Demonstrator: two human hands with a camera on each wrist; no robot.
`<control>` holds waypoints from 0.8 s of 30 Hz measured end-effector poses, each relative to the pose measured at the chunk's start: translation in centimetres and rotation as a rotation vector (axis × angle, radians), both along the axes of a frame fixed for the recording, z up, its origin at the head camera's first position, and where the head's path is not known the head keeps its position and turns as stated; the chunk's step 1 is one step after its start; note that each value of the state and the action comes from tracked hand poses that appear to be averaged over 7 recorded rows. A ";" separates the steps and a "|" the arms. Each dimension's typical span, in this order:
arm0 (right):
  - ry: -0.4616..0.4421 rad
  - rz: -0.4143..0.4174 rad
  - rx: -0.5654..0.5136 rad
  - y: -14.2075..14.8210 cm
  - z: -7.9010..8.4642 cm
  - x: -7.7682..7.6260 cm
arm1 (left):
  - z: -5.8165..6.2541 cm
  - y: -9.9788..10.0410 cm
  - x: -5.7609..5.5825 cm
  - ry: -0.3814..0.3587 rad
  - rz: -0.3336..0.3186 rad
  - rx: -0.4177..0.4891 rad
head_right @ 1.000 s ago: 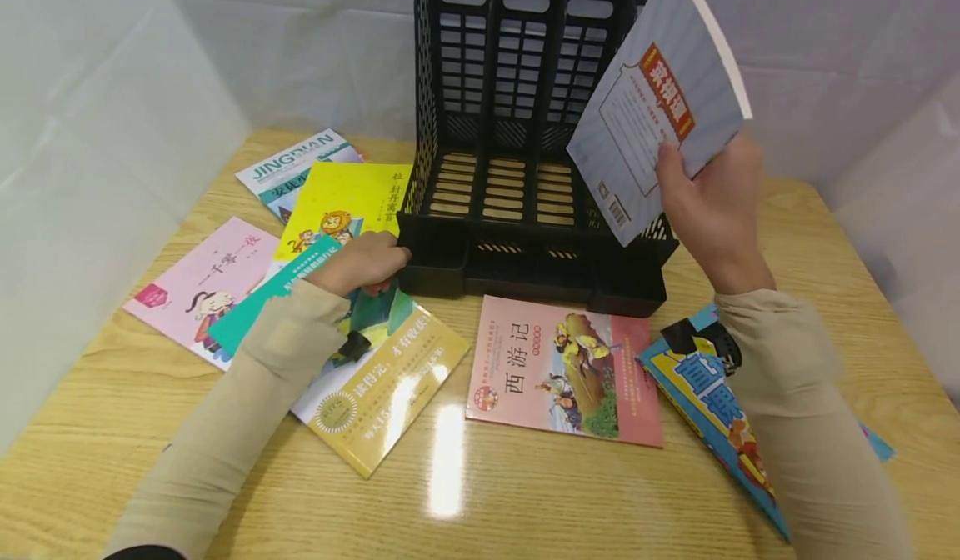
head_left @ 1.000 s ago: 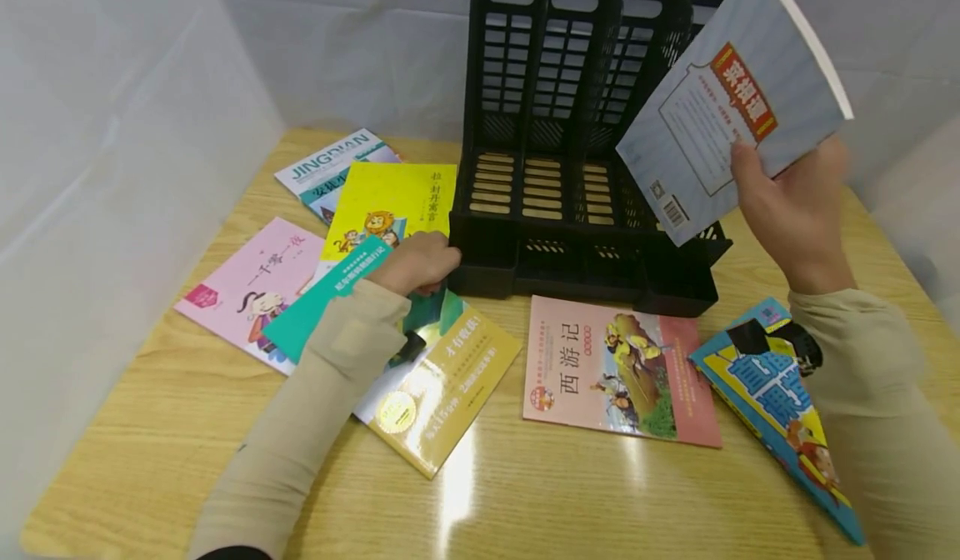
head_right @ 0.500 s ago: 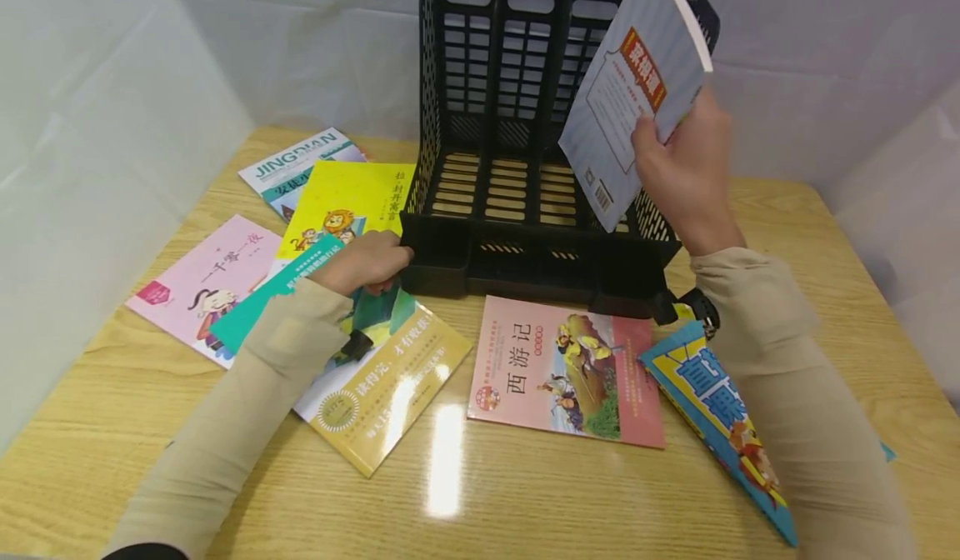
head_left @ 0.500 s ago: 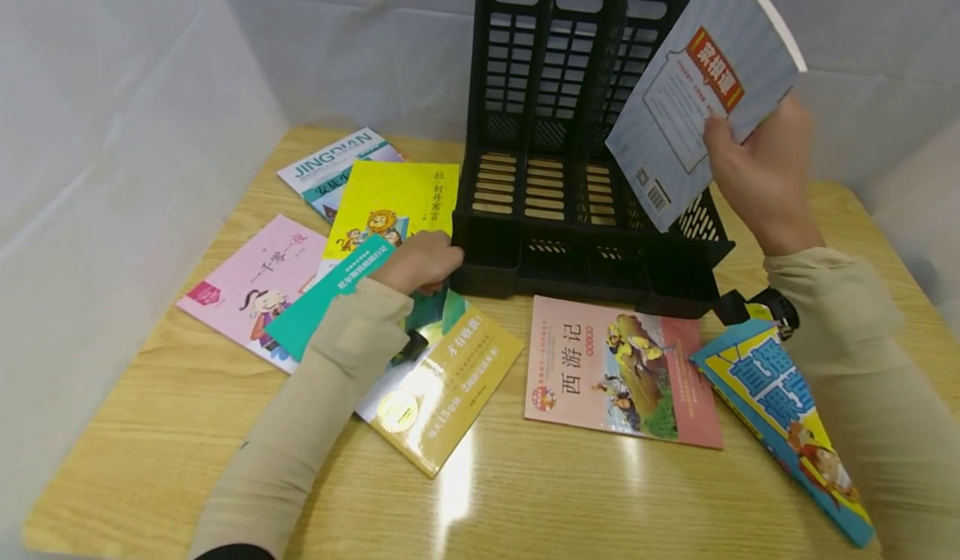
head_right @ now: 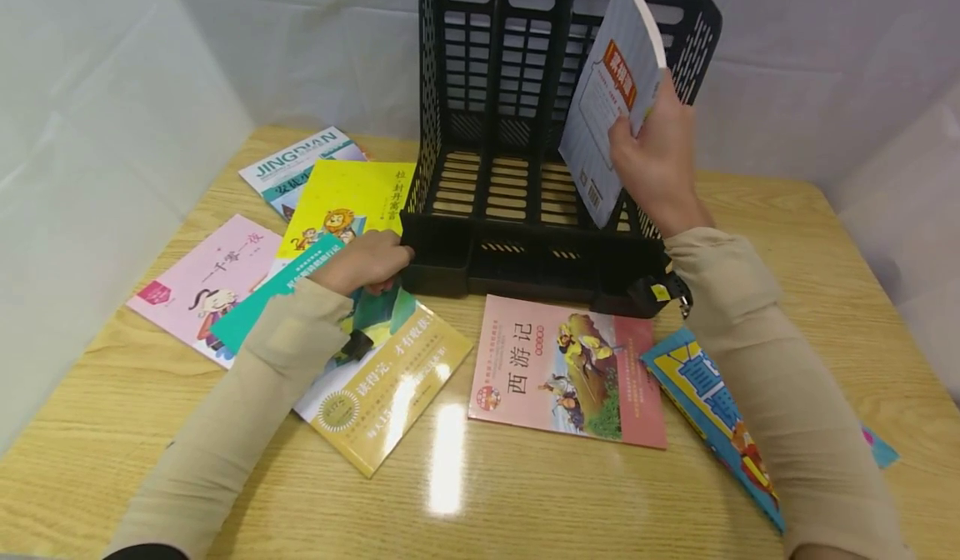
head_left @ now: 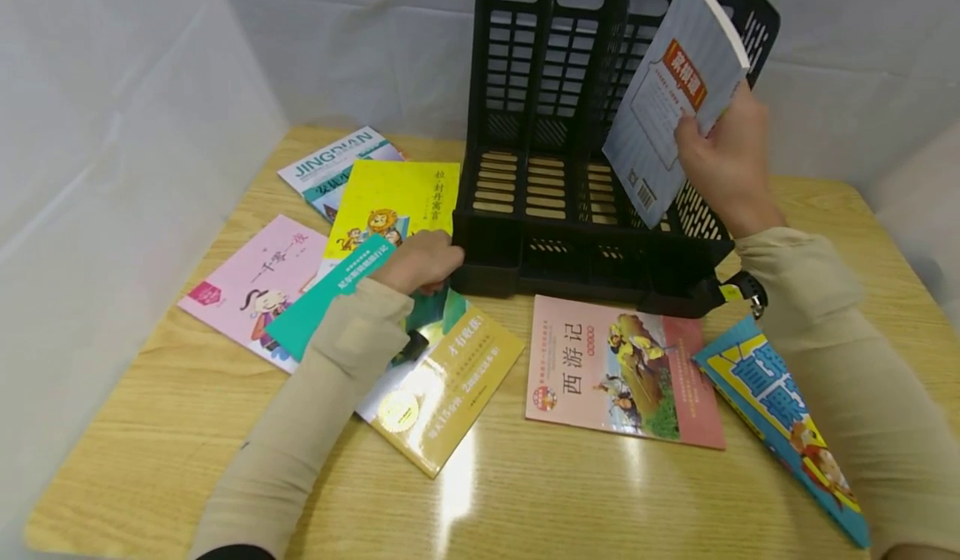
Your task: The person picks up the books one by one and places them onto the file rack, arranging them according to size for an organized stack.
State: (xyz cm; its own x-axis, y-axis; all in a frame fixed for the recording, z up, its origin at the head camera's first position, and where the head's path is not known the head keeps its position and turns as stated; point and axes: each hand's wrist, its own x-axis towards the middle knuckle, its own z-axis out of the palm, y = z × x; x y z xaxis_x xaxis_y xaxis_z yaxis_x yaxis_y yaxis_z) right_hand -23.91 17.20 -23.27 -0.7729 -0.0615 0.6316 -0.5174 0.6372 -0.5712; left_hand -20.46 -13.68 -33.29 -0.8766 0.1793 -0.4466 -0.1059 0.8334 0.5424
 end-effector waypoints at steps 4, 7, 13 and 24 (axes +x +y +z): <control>-0.021 -0.002 0.033 -0.3 -0.5 -0.6 | 0.0 -0.2 -0.1 0.000 0.006 -0.002; -0.046 0.004 0.054 -0.6 -0.9 -1.2 | -0.1 -0.3 -0.1 0.004 -0.002 -0.006; -0.145 0.008 0.080 -1.2 -1.7 -2.1 | -0.1 -0.3 0.0 0.008 -0.012 -0.007; -0.208 -0.020 0.120 -2.1 -3.2 -4.0 | 0.0 -0.1 0.0 0.016 -0.023 -0.003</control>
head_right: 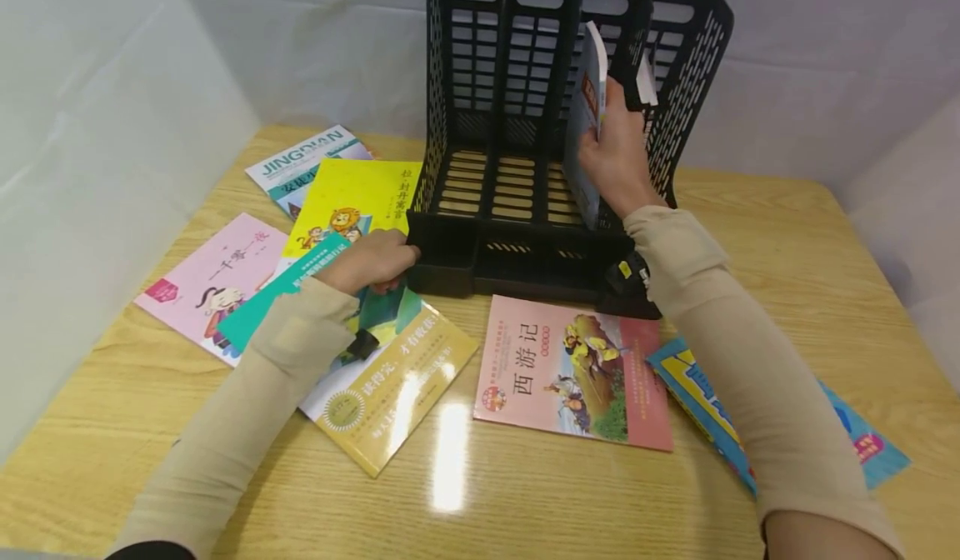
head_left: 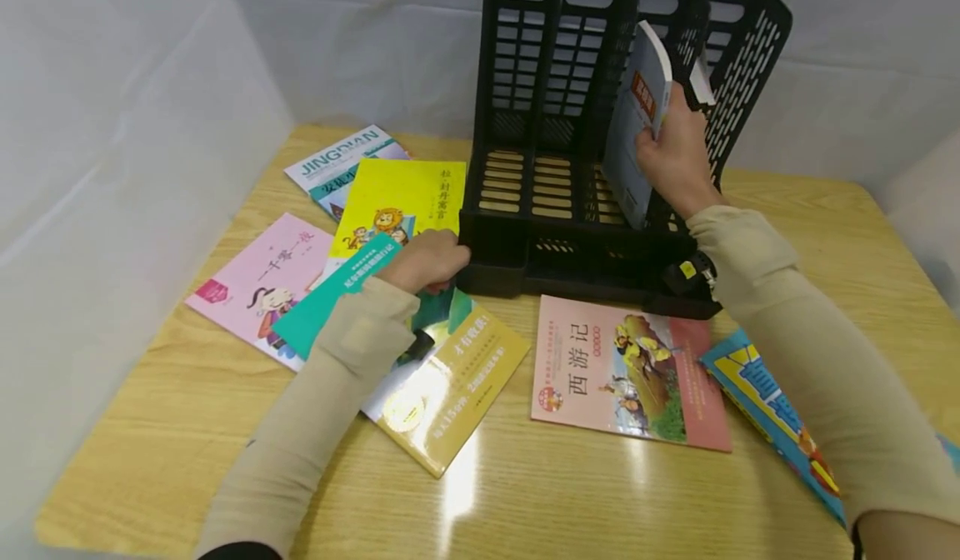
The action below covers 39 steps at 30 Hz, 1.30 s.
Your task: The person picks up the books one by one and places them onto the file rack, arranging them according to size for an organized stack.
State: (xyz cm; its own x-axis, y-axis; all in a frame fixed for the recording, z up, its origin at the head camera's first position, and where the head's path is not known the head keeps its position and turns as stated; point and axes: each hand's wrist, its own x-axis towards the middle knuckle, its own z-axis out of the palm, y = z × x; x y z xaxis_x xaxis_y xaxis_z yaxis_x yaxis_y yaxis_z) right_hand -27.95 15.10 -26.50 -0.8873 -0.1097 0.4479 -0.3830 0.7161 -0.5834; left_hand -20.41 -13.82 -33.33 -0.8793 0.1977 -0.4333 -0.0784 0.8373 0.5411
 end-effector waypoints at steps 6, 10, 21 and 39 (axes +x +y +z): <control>-0.028 -0.010 -0.008 -0.2 -0.7 -1.1 | 0.0 0.0 0.0 0.003 0.001 -0.001; -0.060 -0.028 0.000 -0.4 -1.0 -1.6 | 0.1 0.1 0.0 -0.002 0.021 0.002; -0.034 -0.022 -0.055 -1.4 -1.4 -2.5 | 0.2 -0.1 0.0 -0.008 0.023 0.001; -0.048 -0.036 -0.087 -2.2 -2.1 -3.8 | -0.1 0.0 0.1 0.023 0.005 -0.018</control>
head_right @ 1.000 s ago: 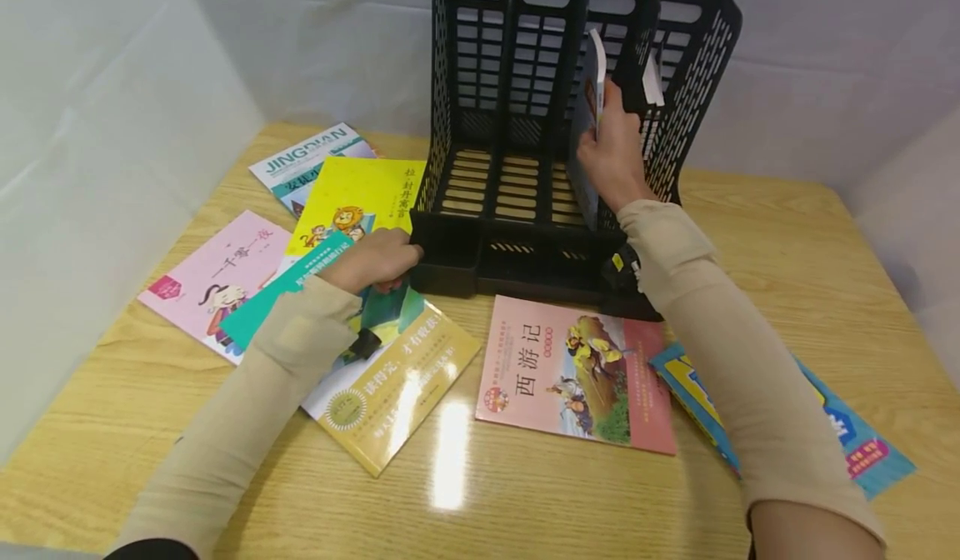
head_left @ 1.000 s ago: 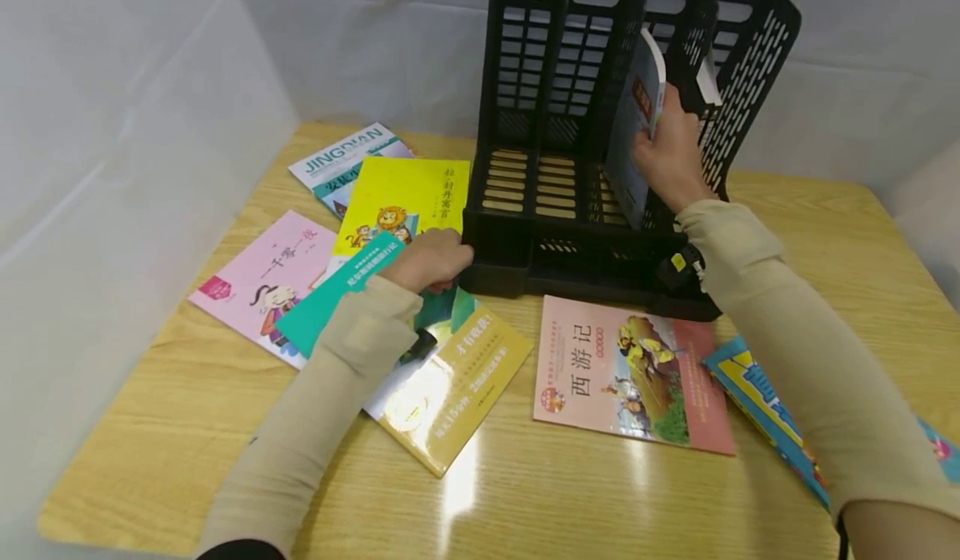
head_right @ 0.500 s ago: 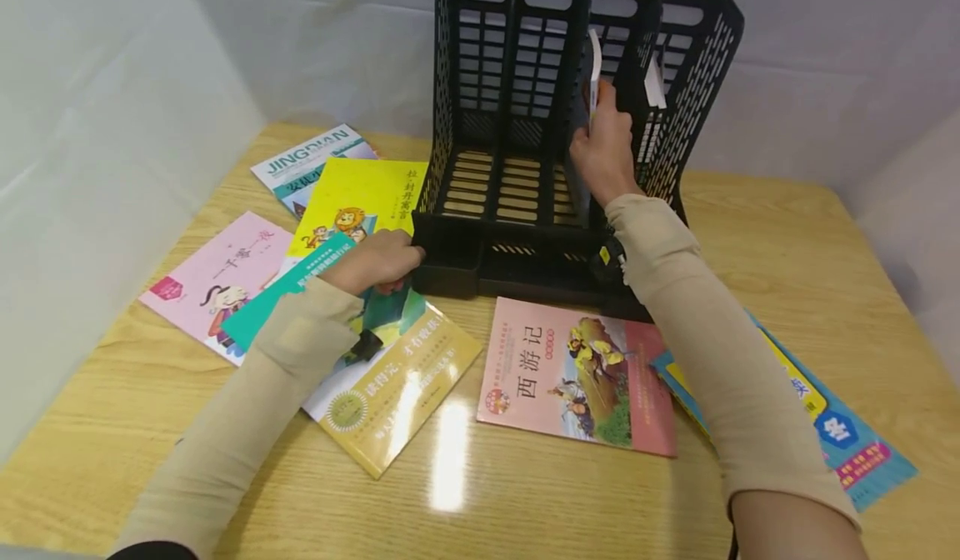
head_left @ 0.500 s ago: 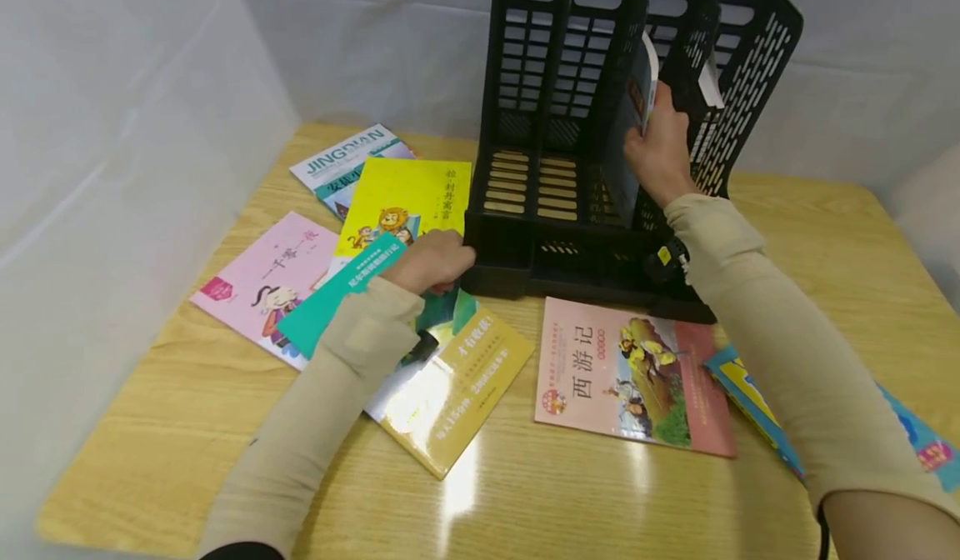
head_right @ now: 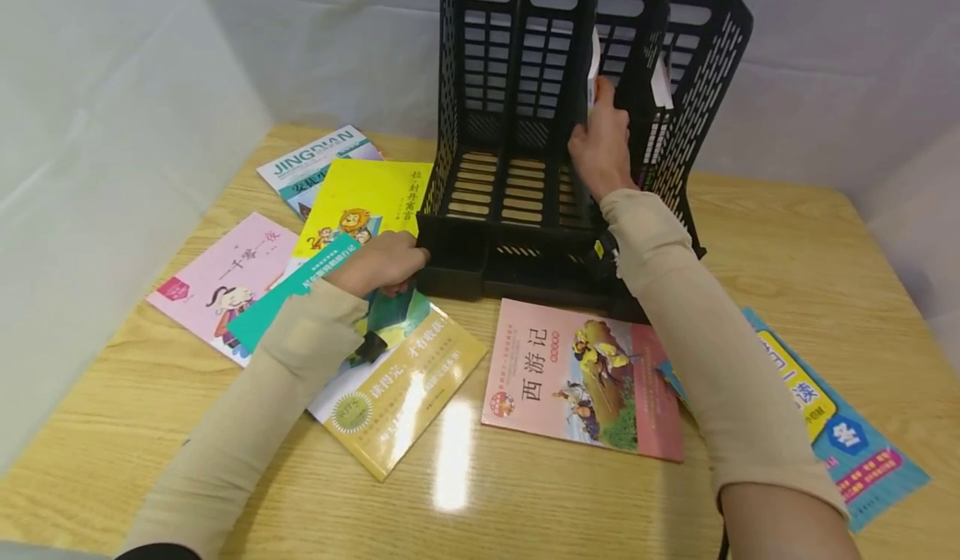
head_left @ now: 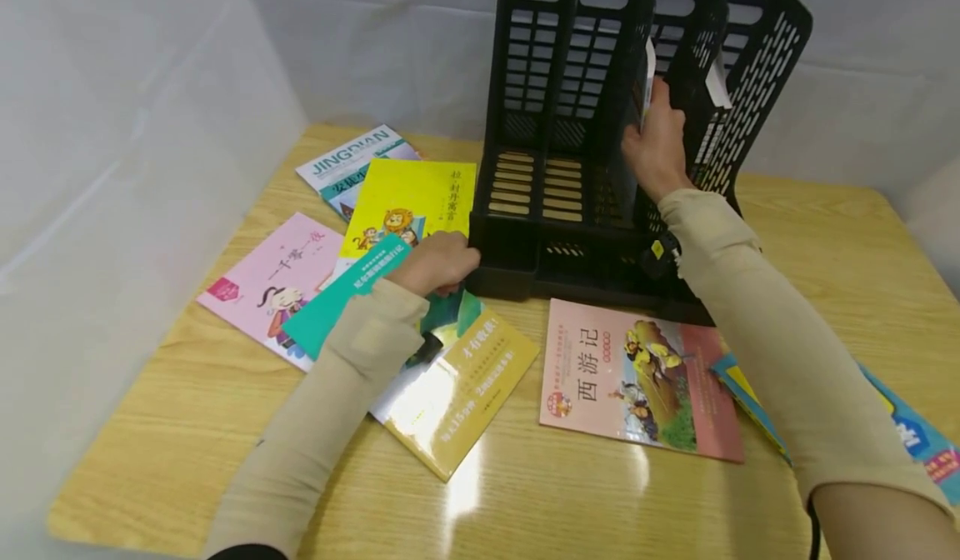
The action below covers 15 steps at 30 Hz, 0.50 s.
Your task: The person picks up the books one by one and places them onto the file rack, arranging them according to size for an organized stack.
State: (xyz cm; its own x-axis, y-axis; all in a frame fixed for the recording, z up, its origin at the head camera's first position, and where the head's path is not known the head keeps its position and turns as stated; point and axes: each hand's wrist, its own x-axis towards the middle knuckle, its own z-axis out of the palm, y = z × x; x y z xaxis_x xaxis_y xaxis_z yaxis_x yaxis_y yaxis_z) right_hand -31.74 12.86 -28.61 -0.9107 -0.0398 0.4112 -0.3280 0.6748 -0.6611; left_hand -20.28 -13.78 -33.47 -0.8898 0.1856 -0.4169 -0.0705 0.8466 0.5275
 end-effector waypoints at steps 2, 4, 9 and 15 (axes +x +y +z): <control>0.002 -0.006 -0.002 0.0 0.1 0.0 | 0.0 0.0 0.0 0.005 0.002 0.000; 0.002 -0.008 -0.005 0.0 0.1 -0.1 | 0.0 0.0 0.0 0.007 0.008 -0.001; -0.014 -0.019 -0.013 0.0 0.1 -0.2 | 0.0 -0.1 0.1 0.001 0.028 0.009; -0.025 -0.020 -0.019 0.1 0.1 -0.1 | 0.2 0.1 0.0 -0.012 0.022 0.011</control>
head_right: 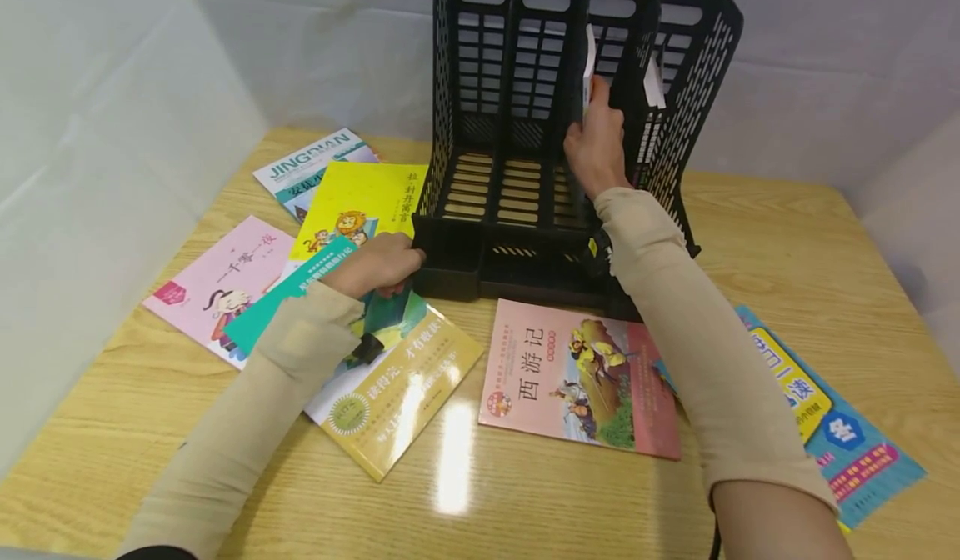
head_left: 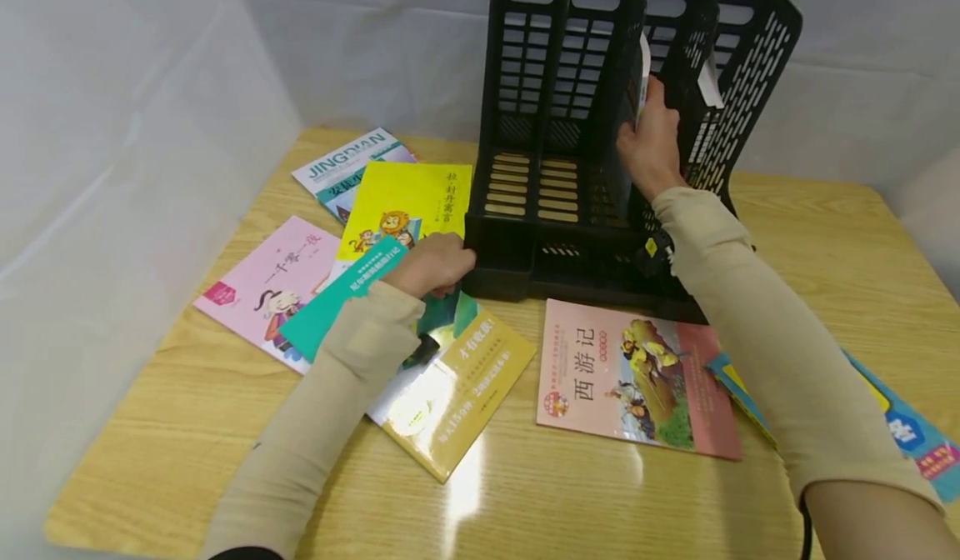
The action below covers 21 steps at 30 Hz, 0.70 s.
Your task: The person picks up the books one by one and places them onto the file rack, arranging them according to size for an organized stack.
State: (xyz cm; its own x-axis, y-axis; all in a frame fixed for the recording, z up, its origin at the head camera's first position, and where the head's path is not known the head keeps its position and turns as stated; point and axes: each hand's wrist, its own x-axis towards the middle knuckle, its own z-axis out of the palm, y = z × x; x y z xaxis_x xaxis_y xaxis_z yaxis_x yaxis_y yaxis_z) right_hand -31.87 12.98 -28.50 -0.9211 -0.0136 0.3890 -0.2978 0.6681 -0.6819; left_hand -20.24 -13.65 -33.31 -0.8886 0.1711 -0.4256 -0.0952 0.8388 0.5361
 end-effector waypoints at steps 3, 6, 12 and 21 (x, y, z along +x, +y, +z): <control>0.012 0.004 -0.001 -0.2 -0.1 -0.1 | -0.1 -0.1 0.0 0.001 -0.002 0.000; 0.022 0.008 0.002 -0.4 0.1 -0.2 | -0.1 -0.2 0.0 0.005 -0.004 0.001; 0.004 0.018 0.004 -0.6 0.1 -0.2 | -0.2 -0.2 -0.1 0.016 -0.011 0.001; -0.004 0.027 -0.001 -0.7 -0.4 -0.4 | -0.1 -0.2 0.0 0.003 0.008 0.005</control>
State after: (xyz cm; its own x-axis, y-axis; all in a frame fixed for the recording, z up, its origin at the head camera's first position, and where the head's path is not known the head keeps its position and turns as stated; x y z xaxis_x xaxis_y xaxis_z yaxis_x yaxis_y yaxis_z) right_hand -32.22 12.23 -28.87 -0.9219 -0.0376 0.3856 -0.3130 0.6589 -0.6840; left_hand -20.28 -13.80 -33.41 -0.8910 0.1664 -0.4224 -0.1001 0.8355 0.5403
